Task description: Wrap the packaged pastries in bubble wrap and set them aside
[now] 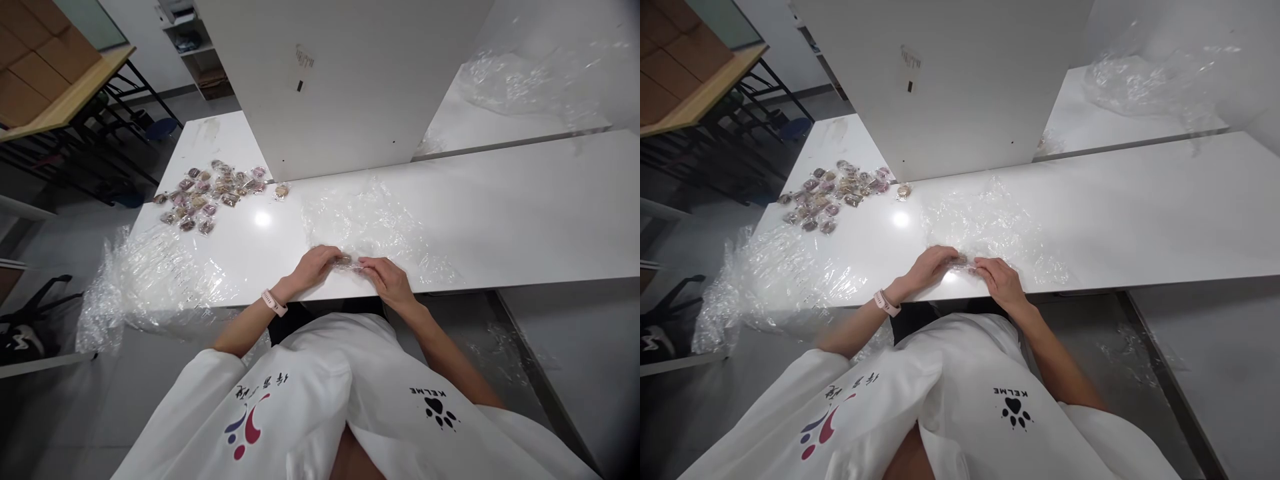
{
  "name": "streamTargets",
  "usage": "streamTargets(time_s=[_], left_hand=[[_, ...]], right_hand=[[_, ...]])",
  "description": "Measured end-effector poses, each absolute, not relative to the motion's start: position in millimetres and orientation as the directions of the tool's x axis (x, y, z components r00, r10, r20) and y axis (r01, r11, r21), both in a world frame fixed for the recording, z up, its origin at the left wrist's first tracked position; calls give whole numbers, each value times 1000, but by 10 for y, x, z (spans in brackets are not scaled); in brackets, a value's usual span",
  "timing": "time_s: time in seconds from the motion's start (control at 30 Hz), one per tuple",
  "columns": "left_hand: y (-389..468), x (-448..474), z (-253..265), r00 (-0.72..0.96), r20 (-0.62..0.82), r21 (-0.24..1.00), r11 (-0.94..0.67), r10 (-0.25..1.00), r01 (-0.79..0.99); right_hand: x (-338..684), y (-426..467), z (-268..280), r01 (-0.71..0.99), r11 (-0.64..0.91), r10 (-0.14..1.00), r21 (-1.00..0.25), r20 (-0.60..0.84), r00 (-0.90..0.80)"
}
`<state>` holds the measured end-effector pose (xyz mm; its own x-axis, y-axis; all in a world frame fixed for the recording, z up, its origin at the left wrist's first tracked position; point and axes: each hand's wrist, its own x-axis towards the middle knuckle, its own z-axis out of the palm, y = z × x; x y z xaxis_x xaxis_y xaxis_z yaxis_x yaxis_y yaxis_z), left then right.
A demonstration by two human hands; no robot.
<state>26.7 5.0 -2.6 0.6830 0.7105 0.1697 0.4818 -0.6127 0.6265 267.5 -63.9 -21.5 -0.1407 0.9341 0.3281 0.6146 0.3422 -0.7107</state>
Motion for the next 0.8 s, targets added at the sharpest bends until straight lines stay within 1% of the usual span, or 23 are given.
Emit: streamTargets(time_s=[0.07,0.13,0.2,0.23,0.27,0.33,0.37,0.43,0.5,0.53,0.6,0.67,0.73,0.8], left_hand=[[-7,300,-49,617,147,609,-563,773,559],[-3,350,-20,535,62,627,-450,843,636],[49,416,41,450,-49,634,-321,892,704],[79,448,74,417,-82,617,-283,905,734],[103,474,105,392,-85,587,-271,916,763],[113,489,147,385,-4,507,-330,923,796],[95,472,154,424,57,471,-399,904,786],[30,396,134,579,146,426,-579,803,695],[-33,301,78,718,163,417,-707,677,572],[-50,265,45,749,155,421,-729,644,540],[-42,236,-10,733,132,439,-702,668,561],[13,262,-20,661,101,478,-620,743,623],[90,314,27,579,35,545,-501,814,672],[172,367,110,510,-68,607,-370,858,704]], right_hand=[[2682,-596,-197,600,209,972,-772,233,-40],[2696,-499,-186,622,87,992,-778,128,21],[2695,-388,-181,692,21,998,-721,58,30],[2686,-348,-179,735,3,998,-678,52,44],[2673,-327,-177,773,-7,995,-634,76,72],[2656,-360,-169,819,15,972,-574,202,123],[2659,-411,-165,827,69,954,-558,280,109],[2692,-557,-163,814,246,925,-527,378,-35],[2747,-697,-178,771,400,899,-495,373,-227],[2773,-744,-190,757,438,890,-484,354,-289],[2802,-771,-216,755,442,892,-485,331,-309],[2804,-709,-220,762,392,911,-516,334,-243],[2793,-585,-186,767,303,942,-566,300,-150],[2786,-432,-124,773,168,979,-611,196,-57]])
